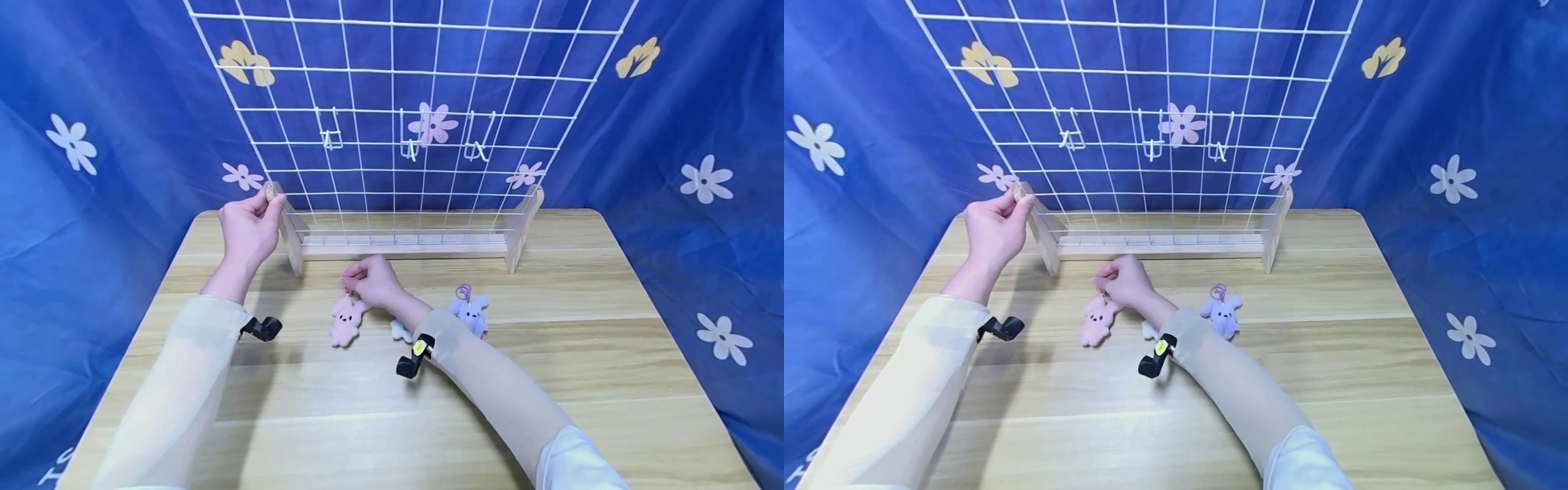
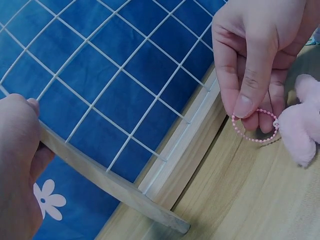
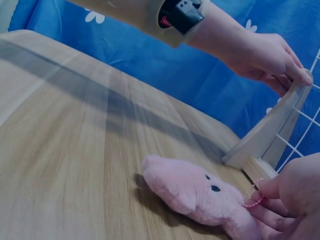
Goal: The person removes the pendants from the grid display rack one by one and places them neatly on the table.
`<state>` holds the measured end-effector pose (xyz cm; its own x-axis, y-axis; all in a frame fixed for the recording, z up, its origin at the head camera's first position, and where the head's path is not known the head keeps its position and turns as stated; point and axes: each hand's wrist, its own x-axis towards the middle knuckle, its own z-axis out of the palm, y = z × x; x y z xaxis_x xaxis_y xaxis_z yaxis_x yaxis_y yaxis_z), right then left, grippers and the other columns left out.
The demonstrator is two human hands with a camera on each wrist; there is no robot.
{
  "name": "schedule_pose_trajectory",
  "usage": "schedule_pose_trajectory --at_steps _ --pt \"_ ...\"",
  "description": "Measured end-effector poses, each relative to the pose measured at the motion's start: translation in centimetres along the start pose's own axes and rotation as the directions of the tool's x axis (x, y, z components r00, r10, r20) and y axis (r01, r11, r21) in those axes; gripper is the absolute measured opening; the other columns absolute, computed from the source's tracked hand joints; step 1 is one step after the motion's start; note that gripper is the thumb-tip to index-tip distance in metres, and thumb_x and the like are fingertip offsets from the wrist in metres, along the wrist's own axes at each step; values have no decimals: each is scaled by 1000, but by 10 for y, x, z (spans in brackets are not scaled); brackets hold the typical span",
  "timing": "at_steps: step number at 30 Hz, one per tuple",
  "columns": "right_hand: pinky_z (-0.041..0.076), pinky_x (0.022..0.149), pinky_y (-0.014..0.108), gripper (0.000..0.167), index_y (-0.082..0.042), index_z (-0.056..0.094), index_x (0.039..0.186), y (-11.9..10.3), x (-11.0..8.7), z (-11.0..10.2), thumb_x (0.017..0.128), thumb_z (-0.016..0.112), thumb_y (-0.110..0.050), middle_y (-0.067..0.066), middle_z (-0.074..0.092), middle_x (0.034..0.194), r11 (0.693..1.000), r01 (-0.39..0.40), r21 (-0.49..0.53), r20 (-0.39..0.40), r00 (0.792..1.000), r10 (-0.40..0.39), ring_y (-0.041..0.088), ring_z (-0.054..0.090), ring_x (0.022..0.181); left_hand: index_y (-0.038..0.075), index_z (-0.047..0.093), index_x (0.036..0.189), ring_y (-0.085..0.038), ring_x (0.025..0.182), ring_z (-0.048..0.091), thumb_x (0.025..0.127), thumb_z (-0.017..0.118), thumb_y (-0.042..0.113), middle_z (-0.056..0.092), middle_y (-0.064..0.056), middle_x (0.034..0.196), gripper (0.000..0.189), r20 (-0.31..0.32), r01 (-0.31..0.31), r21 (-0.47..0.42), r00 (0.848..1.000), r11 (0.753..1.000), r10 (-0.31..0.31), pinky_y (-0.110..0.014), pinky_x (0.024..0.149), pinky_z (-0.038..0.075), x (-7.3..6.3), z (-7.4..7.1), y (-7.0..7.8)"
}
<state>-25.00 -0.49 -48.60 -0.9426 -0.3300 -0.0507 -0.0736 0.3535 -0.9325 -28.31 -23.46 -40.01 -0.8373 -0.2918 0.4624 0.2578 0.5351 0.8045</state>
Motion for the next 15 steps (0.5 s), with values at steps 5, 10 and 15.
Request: schedule_pose_trajectory --at_steps 5,10,15 --pt "55 69 20 4 -3 82 97 1 0 -1 96 79 -6 -3 74 78 999 19 -37 8 1000 -18 10 68 71 6 72 129 -5 103 72 101 76 21 71 -13 125 32 2 -1 -6 1000 1000 1 -15 85 60 -1 0 -1" --pt "58 71 20 7 -1 81 102 2 0 -3 95 79 -4 -3 76 80 998 32 -45 22 999 -31 10 69 73 7 73 128 -3 102 71 100 76 20 72 -13 122 30 -5 -18 -9 1000 1000 18 -13 83 59 0 -1 -1" --pt "56 74 20 8 -3 82 102 5 0 -6 95 80 -5 -4 75 82 998 32 -59 21 999 -31 10 68 77 8 74 126 -1 100 71 100 77 21 72 -13 122 29 -10 -31 1 999 1000 31 -12 82 59 0 -1 -1"
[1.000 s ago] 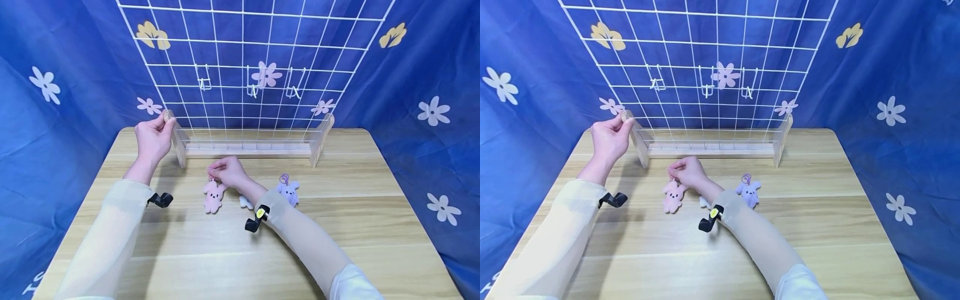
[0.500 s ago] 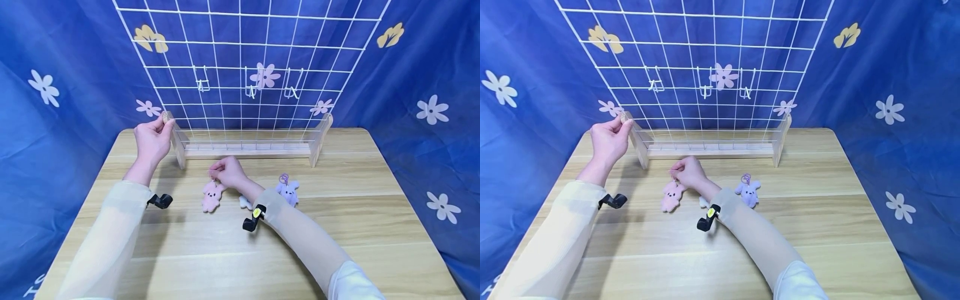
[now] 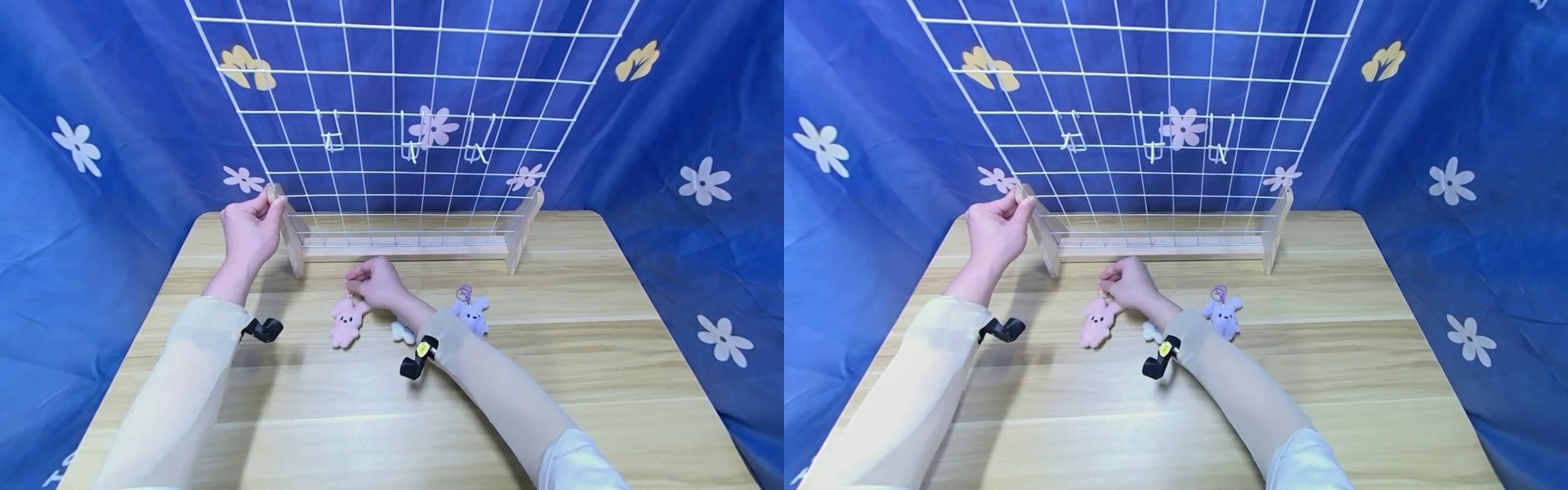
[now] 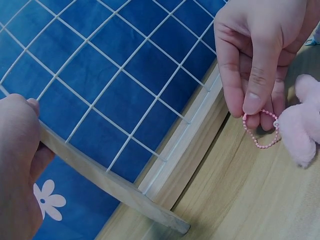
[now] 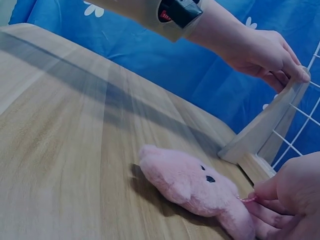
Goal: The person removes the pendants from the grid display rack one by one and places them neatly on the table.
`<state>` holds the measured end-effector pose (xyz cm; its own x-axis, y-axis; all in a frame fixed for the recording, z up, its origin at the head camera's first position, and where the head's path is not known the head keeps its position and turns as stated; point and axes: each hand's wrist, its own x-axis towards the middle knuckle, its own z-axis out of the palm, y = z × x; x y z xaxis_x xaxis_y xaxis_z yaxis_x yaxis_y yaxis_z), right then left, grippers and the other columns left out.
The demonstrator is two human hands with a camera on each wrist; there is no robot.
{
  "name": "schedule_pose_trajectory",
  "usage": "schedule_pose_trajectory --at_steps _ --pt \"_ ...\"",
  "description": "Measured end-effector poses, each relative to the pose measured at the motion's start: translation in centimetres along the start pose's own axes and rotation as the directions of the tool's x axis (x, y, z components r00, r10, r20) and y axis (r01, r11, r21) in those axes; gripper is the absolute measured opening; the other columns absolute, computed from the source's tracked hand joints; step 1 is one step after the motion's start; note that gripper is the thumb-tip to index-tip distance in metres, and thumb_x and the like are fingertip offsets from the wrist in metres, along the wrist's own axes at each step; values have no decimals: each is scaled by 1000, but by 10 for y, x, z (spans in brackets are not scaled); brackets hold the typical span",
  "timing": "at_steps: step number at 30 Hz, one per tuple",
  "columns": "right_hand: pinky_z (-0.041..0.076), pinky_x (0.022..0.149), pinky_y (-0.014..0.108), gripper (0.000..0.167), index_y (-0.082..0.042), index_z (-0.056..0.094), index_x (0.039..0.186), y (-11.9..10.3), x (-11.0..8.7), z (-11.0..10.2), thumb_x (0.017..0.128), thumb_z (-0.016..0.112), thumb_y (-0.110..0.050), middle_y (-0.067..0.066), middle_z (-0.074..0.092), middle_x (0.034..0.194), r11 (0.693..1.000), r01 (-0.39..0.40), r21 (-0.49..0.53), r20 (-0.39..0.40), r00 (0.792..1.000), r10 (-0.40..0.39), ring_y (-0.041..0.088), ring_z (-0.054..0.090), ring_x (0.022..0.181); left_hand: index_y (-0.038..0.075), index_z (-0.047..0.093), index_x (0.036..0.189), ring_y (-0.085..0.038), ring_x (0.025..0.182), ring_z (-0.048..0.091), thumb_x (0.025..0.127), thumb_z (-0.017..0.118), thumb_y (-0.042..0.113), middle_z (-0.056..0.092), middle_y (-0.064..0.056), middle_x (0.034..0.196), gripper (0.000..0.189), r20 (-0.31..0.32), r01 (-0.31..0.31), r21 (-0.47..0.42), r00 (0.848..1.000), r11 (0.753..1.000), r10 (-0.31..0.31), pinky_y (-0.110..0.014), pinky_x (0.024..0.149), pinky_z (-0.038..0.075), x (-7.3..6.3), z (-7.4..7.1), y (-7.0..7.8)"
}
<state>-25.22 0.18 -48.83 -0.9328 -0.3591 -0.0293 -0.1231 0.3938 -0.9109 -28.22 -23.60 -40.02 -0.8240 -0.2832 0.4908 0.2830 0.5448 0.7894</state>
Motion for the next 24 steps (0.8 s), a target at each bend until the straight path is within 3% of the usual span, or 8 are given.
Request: schedule_pose_trajectory --at_steps 9,24 --pt "57 74 21 6 -6 82 100 1 -2 -7 94 81 -8 -3 75 84 1000 -21 4 -14 1000 21 11 68 78 7 73 128 1 97 71 100 76 21 73 -13 119 31 1 2 7 1000 1000 -2 -12 81 59 -1 0 -1" --pt "61 71 23 7 -2 81 102 4 -4 -13 95 79 -5 4 78 85 993 -66 93 -19 997 69 15 73 79 8 73 127 -6 101 72 99 78 20 71 -14 123 31 5 25 -27 1000 999 -24 -13 81 59 -1 -1 4"
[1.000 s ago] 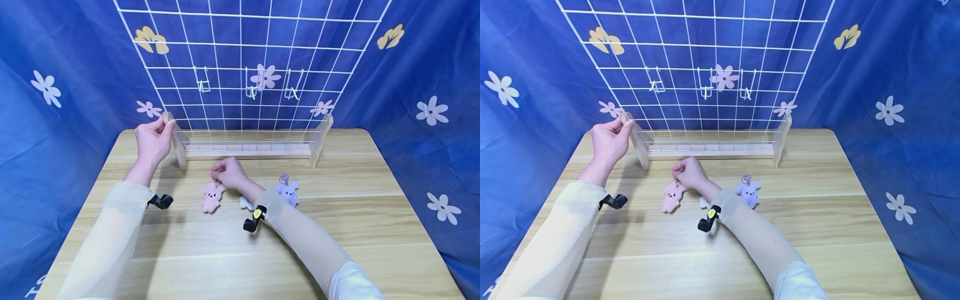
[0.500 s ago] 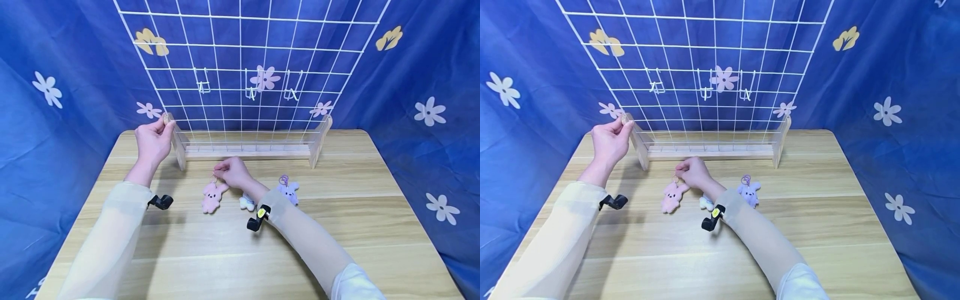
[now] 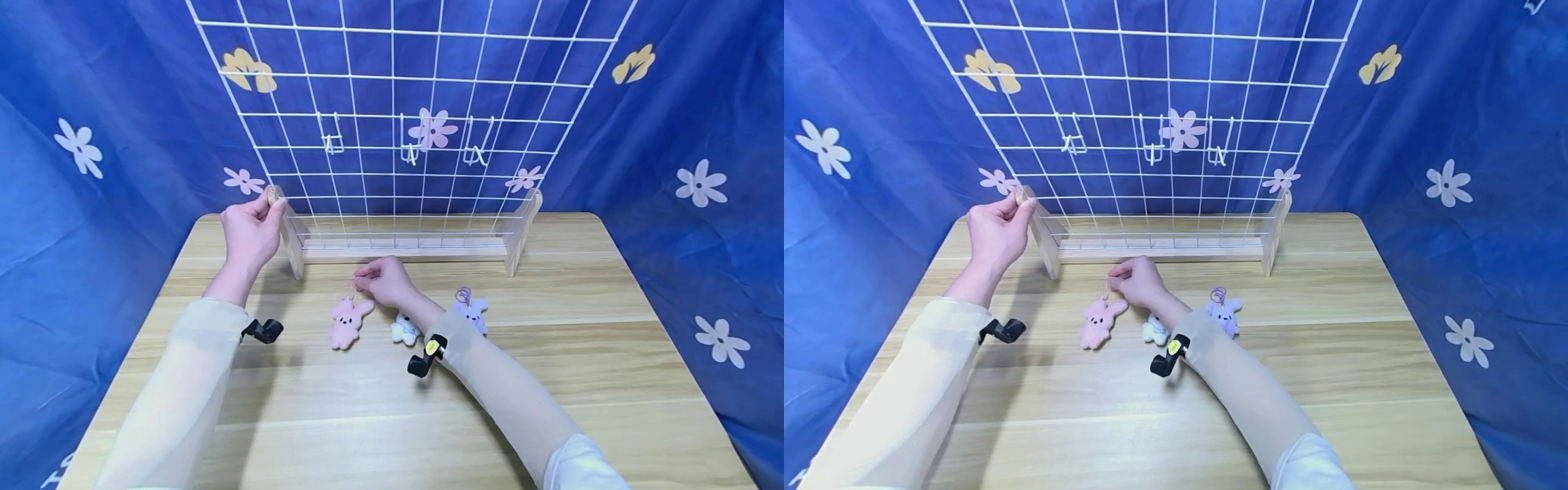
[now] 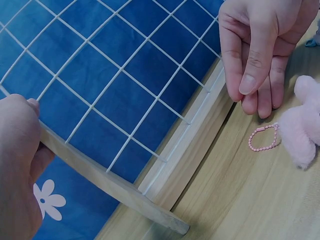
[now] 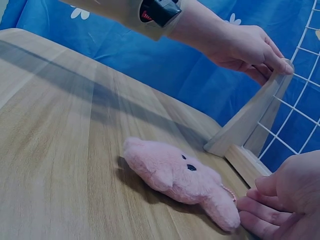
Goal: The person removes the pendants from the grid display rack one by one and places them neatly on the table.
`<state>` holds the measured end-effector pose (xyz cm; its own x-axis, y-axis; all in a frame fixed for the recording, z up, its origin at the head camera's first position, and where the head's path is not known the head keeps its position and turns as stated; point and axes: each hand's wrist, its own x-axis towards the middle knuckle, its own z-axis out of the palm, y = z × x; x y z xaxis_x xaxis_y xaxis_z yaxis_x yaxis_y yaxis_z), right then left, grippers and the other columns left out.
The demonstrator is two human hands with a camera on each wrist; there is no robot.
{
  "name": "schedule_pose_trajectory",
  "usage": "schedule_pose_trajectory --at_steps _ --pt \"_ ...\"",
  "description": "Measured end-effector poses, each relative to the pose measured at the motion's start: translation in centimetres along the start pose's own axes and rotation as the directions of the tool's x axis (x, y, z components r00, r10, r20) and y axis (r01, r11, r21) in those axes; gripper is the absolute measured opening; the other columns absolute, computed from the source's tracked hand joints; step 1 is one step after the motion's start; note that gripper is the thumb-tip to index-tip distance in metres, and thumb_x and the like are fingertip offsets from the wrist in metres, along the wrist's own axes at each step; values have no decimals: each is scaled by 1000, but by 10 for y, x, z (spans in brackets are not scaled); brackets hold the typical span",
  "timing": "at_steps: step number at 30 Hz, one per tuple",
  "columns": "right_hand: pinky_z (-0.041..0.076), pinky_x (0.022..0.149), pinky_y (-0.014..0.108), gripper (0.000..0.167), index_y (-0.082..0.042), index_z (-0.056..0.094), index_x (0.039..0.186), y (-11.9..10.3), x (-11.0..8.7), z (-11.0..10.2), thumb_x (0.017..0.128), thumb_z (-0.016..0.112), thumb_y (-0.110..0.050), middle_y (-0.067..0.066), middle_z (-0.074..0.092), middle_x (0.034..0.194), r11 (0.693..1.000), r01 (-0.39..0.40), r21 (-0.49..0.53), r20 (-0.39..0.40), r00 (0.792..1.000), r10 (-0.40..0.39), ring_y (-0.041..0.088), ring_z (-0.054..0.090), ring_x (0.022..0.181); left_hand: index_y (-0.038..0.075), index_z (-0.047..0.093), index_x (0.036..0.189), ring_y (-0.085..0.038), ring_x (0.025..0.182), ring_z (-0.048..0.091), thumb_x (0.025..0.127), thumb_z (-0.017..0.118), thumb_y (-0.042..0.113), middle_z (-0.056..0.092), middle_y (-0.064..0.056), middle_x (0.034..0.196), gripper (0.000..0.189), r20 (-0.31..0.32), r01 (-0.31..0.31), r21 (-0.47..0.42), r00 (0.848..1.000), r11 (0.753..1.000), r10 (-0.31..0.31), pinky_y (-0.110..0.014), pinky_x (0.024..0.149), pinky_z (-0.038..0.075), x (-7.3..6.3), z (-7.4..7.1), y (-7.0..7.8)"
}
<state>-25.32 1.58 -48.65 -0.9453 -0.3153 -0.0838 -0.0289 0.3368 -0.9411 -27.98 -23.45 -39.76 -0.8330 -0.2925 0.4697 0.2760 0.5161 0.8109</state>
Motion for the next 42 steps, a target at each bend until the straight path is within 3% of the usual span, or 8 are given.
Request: schedule_pose_trajectory --at_steps 6,12,18,24,30,42 --pt "63 72 23 7 -1 80 102 3 -1 -2 95 79 -3 2 76 84 999 -17 35 -5 1000 17 17 74 81 7 72 127 -13 109 71 100 77 18 71 -14 122 30 3 5 6 1000 1000 -5 -17 89 59 -1 0 -2" --pt "66 77 28 10 7 77 105 1 -7 -6 96 76 4 17 77 92 988 -30 154 10 1000 29 31 77 89 6 71 129 -7 106 71 100 77 20 71 -15 120 33 6 9 27 1000 1000 -9 -17 88 59 0 -3 -7" --pt "66 79 31 16 4 77 110 -3 -14 -15 95 78 -1 10 78 90 994 -12 109 6 1000 12 30 76 91 5 70 131 -6 103 72 99 77 20 71 -18 120 36 17 26 -10 1000 1000 -26 -16 86 59 -1 -4 -6" --pt "66 87 43 21 6 76 115 -9 -20 -26 95 78 -2 8 78 92 989 -21 149 5 1000 20 34 76 95 3 66 136 -14 108 72 98 78 16 68 -21 125 42 29 82 -71 996 994 -81 -18 89 59 -2 -2 -3" --pt "65 86 39 26 5 75 118 -12 -25 -36 96 79 -7 4 79 95 992 14 125 6 1000 -15 32 76 97 4 66 137 -19 113 71 99 78 16 67 -22 128 42 47 120 -76 992 990 -117 -19 92 58 0 -2 -1" --pt "64 91 45 21 6 75 114 -15 -32 -54 96 78 -2 14 79 100 978 70 196 -32 997 -65 44 73 103 7 68 138 -19 116 70 100 76 23 68 -20 130 42 43 109 -55 993 993 -107 -21 94 58 -5 -2 5"
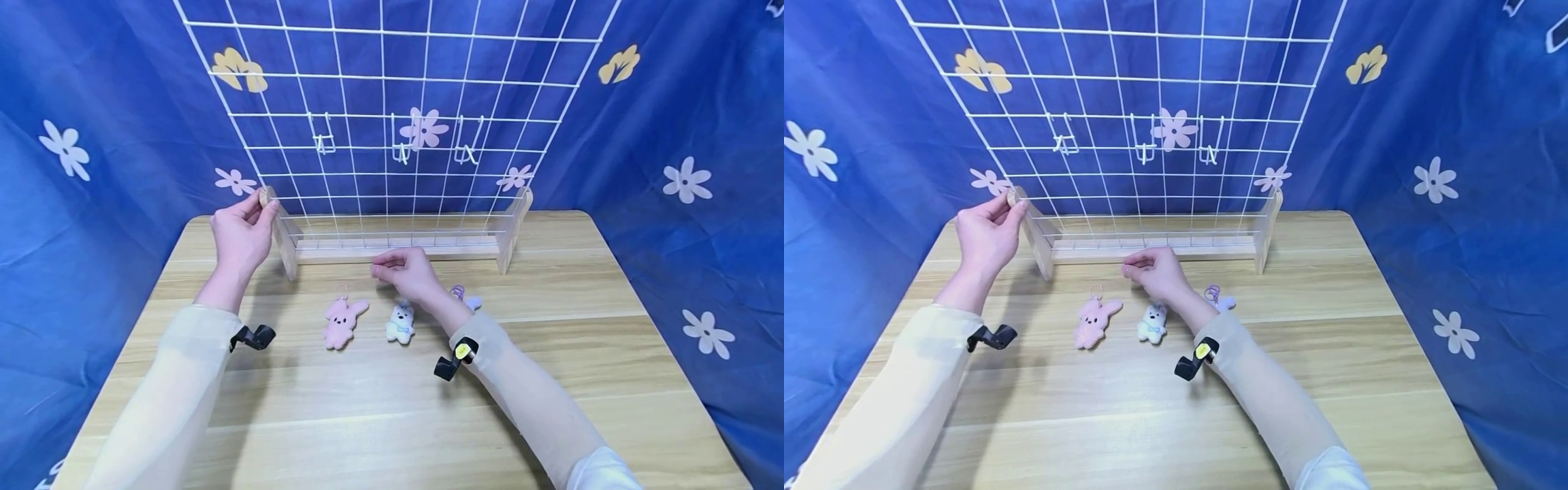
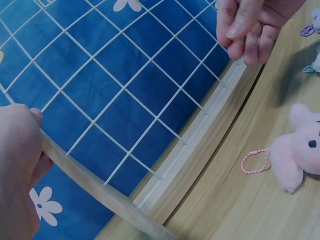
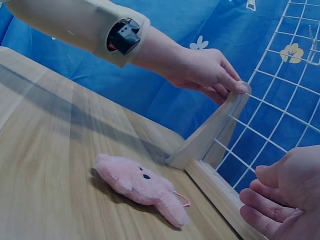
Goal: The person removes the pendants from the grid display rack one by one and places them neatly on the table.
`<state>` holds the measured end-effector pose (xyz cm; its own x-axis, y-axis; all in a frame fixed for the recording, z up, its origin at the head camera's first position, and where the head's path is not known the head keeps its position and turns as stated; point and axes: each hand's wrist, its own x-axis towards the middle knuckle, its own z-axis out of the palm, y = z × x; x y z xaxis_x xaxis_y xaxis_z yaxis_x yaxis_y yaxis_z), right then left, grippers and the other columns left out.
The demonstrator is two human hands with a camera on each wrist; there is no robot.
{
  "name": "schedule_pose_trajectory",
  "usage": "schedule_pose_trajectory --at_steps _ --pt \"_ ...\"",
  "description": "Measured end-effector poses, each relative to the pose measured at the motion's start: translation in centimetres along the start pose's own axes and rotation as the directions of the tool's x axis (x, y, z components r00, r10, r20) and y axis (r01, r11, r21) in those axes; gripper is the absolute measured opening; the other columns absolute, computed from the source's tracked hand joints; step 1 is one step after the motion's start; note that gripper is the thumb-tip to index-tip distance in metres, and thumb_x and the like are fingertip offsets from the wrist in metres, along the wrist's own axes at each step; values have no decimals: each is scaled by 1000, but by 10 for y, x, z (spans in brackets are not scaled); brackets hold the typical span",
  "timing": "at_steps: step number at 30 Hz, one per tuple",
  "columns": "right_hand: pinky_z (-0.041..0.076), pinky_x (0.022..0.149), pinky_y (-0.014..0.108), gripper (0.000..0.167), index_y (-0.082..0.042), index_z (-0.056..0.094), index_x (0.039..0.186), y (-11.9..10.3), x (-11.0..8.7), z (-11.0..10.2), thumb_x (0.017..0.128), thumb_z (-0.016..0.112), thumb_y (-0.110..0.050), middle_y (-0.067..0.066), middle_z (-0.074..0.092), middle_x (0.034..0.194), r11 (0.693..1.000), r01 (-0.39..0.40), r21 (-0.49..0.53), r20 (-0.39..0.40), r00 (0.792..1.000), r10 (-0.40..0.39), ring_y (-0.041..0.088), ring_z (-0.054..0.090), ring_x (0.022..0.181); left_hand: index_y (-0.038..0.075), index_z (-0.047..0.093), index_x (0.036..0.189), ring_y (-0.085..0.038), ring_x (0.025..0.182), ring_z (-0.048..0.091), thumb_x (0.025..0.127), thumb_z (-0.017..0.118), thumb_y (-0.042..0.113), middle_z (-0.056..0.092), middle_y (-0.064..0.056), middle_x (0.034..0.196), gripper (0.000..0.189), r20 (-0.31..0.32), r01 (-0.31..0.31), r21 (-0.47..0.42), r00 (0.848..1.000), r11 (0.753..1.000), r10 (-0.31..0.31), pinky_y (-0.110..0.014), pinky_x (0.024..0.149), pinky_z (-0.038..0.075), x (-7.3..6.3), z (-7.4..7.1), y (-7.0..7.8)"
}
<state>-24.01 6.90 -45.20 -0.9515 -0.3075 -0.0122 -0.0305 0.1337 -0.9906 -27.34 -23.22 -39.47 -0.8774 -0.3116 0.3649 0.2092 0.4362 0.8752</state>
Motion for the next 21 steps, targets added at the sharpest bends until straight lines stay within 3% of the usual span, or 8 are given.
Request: schedule_pose_trajectory --at_steps 7,15,21 --pt "66 86 32 20 8 75 113 -5 -2 -6 96 77 1 16 78 102 999 35 41 -21 999 -34 42 74 101 9 68 138 -16 116 70 100 76 26 69 -17 129 42 -12 -15 3 1000 1000 15 -21 93 59 -3 -1 -1" --pt "65 91 37 25 10 72 118 -10 -10 -15 97 77 -1 20 77 109 995 19 95 -19 1000 -17 50 70 108 9 67 140 -16 118 70 100 77 29 69 -15 132 47 -14 0 8 1000 1000 0 -20 95 58 -8 -6 2" --pt "65 91 36 27 12 71 118 -13 -15 -24 96 77 -1 25 75 113 992 61 106 -36 998 -58 47 72 106 4 72 134 -16 115 72 97 80 20 72 -15 128 41 -110 -18 -42 994 999 14 -21 95 59 -15 -10 4"
